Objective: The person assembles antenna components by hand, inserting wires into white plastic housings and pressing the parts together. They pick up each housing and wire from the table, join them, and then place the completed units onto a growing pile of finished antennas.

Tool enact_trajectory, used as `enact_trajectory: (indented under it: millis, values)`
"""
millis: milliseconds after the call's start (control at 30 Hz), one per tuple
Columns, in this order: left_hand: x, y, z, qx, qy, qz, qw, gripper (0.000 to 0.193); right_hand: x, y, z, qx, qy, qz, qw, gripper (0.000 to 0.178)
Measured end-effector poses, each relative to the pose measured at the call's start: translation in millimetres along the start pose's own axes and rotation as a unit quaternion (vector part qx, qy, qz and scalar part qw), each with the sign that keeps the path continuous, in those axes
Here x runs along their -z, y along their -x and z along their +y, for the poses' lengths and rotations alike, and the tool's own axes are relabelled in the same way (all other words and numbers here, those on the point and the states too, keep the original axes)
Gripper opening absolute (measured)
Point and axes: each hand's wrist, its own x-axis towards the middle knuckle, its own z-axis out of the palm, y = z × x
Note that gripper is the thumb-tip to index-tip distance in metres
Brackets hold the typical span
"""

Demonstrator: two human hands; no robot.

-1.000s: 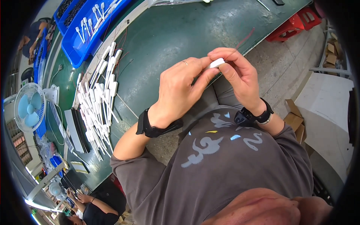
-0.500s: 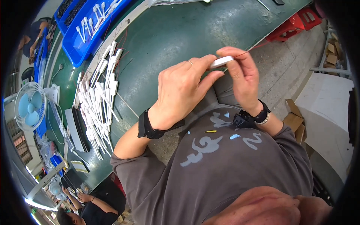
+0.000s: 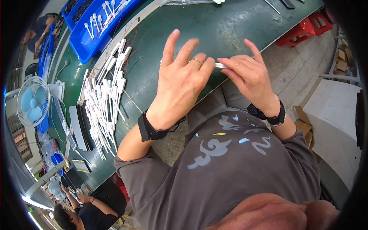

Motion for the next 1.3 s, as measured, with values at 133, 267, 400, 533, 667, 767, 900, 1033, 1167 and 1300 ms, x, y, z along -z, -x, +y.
enact_trajectory:
  millis: [133, 267, 400, 533, 667, 767, 900, 1033, 1167, 1300]
  values:
    - [9, -15, -3, -0.007, -0.094, 0.197, 0.976, 0.019, -11, 3, 1, -0.189, -0.407, -0.001, 0.894, 0.029]
    - [10, -6, -8, 0.077, 0.106, 0.22, 0.967, 0.022, -12, 2, -3, -0.25, -0.656, -0.002, 0.713, 0.029]
    - [-7, 3, 3, 0.193, 0.364, 0.066, 0.909, 0.02, -15, 4, -13, -0.255, -0.719, -0.008, 0.647, 0.03]
    - [-14, 0, 15, 0.218, 0.462, 0.04, 0.858, 0.02, -20, 3, -14, -0.265, -0.732, 0.007, 0.627, 0.03]
    - [-17, 0, 16, 0.264, 0.529, 0.013, 0.806, 0.023, -24, 4, -12, -0.289, -0.714, 0.022, 0.637, 0.03]
    - [-23, 3, 13, 0.227, 0.471, 0.005, 0.853, 0.026, -25, 3, -10, -0.295, -0.678, 0.022, 0.673, 0.029]
    - [-26, 4, 14, 0.316, 0.492, 0.019, 0.811, 0.025, -20, 2, -3, -0.272, -0.58, 0.06, 0.765, 0.029]
    - [-25, 3, 15, 0.277, 0.386, 0.03, 0.88, 0.021, -10, -7, 2, -0.238, -0.499, 0.143, 0.821, 0.029]
    - [-28, 5, 15, 0.188, 0.285, 0.053, 0.938, 0.02, -6, -13, 4, -0.235, -0.53, 0.129, 0.804, 0.028]
    - [-23, 3, 8, 0.228, 0.378, -0.006, 0.897, 0.018, -6, -14, 3, -0.253, -0.56, 0.11, 0.781, 0.025]
